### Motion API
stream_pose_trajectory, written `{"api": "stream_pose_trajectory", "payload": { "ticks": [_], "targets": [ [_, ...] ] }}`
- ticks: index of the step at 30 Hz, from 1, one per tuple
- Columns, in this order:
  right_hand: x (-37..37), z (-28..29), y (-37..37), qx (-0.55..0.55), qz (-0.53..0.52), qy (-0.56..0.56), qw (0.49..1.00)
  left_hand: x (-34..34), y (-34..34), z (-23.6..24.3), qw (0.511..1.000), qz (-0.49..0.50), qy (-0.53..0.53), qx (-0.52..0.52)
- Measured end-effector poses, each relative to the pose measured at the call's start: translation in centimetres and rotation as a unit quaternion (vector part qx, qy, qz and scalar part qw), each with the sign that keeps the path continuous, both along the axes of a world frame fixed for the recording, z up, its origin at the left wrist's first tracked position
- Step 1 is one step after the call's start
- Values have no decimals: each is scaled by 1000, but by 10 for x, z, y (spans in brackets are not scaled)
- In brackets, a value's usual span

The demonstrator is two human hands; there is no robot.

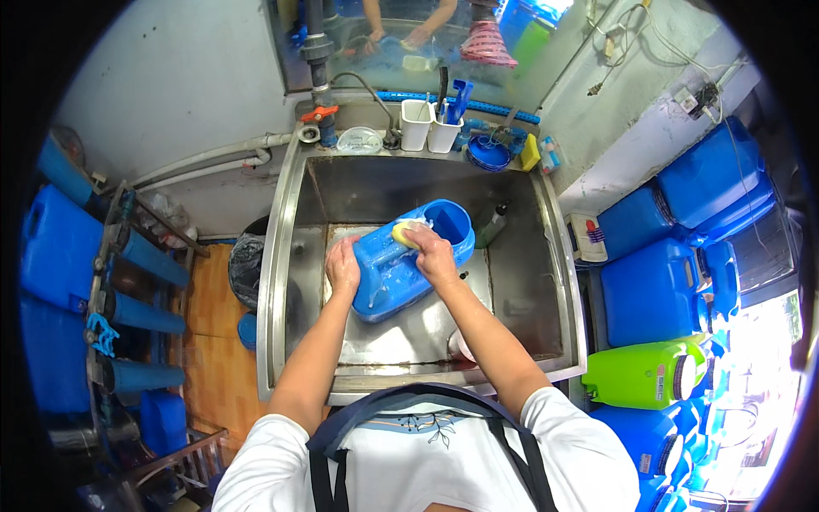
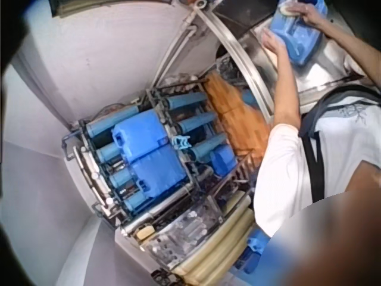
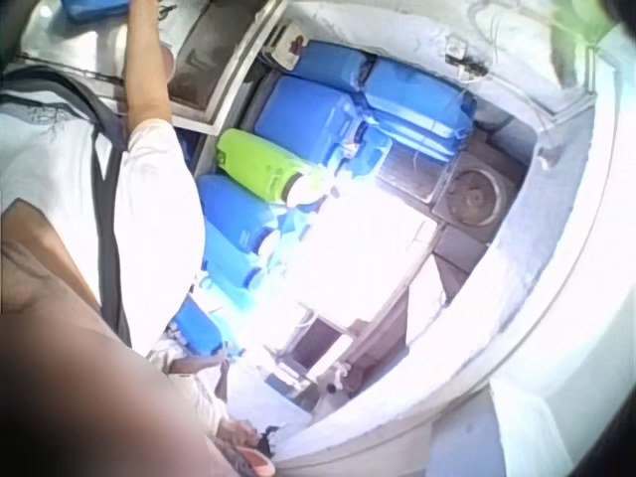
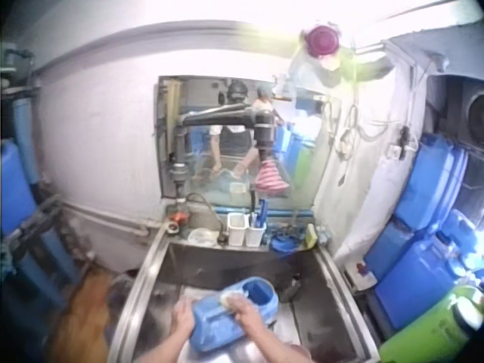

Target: The person washes a blue plastic lid and a large blue water container in a stainless steel sink. They use a sponge and running water to scrub the items, rinse them, and place the lid on the container before setting it aside.

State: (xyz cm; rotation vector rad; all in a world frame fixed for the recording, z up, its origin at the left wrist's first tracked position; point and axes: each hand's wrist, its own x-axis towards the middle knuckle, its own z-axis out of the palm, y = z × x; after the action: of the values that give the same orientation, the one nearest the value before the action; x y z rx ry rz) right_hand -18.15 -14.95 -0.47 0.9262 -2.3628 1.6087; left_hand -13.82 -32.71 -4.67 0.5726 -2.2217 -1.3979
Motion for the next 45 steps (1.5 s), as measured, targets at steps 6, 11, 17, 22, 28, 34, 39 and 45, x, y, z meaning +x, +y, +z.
{"api": "stream_pose_trajectory", "payload": {
  "ticks": [6,11,17,22,28,34,39,45],
  "targets": [
    [38,13,-20,136,134,87,978,-5,-8,-9,999,4,23,34],
    [25,23,-9,37,-129,-13,991,-9,-11,-23,999,-8,-6,-40],
    [43,7,-25,121,80,70,987,-12,-18,-33,999,-34,19,-6],
    [17,7,-7,10,-105,59,993,-13,-18,-30,998,-33,13,-56],
    [70,-25,0,93,85,233,964,-11,-17,-22,998,-28,-8,-60],
    [60,-18,-11,73,81,186,976,-6,-14,-8,994,-42,-13,-104],
    [67,-16,7,28,139,257,956,-2,-11,0,995,-25,-49,-81],
    [67,-37,9,46,109,185,976,-7,-12,-5,996,-28,-47,-74]
  ]
}}
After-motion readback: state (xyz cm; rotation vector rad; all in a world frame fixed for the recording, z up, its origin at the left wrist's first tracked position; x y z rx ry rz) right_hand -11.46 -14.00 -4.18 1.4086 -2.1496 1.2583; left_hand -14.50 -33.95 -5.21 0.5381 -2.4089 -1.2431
